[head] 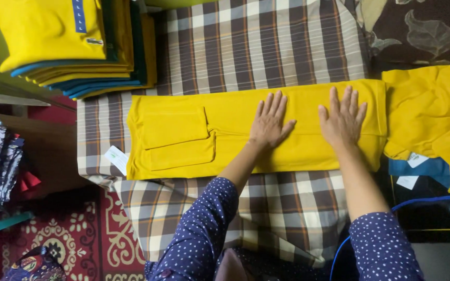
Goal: Folding a yellow t-shirt on a table.
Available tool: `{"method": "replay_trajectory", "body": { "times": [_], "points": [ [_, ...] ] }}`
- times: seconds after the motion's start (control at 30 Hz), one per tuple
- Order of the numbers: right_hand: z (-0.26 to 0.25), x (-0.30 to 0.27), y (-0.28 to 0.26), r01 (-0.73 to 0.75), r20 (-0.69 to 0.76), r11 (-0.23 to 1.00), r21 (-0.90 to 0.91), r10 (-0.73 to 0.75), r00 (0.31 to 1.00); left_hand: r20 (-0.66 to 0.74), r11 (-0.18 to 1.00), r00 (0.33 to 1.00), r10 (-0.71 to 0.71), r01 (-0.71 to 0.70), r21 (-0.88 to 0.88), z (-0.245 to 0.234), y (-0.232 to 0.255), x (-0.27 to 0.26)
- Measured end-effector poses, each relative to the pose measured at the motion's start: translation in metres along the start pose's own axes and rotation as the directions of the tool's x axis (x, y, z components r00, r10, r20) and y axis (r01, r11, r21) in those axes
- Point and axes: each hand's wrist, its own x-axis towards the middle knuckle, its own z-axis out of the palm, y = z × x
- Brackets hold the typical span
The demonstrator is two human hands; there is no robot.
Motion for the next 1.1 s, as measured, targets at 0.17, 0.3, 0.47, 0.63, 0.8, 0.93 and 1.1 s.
{"method": "replay_trajectory", "body": {
  "times": [0.17,0.3,0.47,0.63,0.8,0.93,1.1],
  "points": [
    [-0.014,0.020,0.030,-0.017,0.005,1.000,-0.022,0.017,1.000,0.025,1.000,1.000,0.012,-0.012,-0.013,-0.008,-0.005,0.005],
    [-0.015,0.019,0.028,-0.036,-0.004,0.998,-0.042,0.036,0.999,0.034,1.000,0.999,0.000,0.000,-0.007,-0.008,0.000,0.014],
    [-0.011,0.022,0.028,-0.035,-0.041,0.999,-0.041,0.033,0.999,-0.040,0.999,0.999,0.020,-0.018,0.037,0.002,0.010,0.040],
    [-0.013,0.021,0.027,-0.038,-0.071,0.997,-0.069,0.033,0.997,-0.040,0.975,0.986,0.163,-0.155,0.159,0.003,0.045,0.019],
    [-0.011,0.023,0.030,0.019,-0.095,0.998,-0.056,-0.024,0.995,0.086,0.948,0.944,0.318,-0.318,-0.018,0.003,0.052,-0.014],
    [0.004,0.029,0.044,0.063,-0.170,0.994,-0.088,-0.077,0.982,-0.284,0.718,0.922,0.262,-0.383,-0.582,0.008,-0.031,-0.023],
    [-0.013,0.049,0.056,0.134,-0.067,0.991,-0.008,-0.134,0.989,-0.565,0.920,0.825,-0.031,-0.197,-0.338,0.023,-0.292,-0.032]
  ]
}}
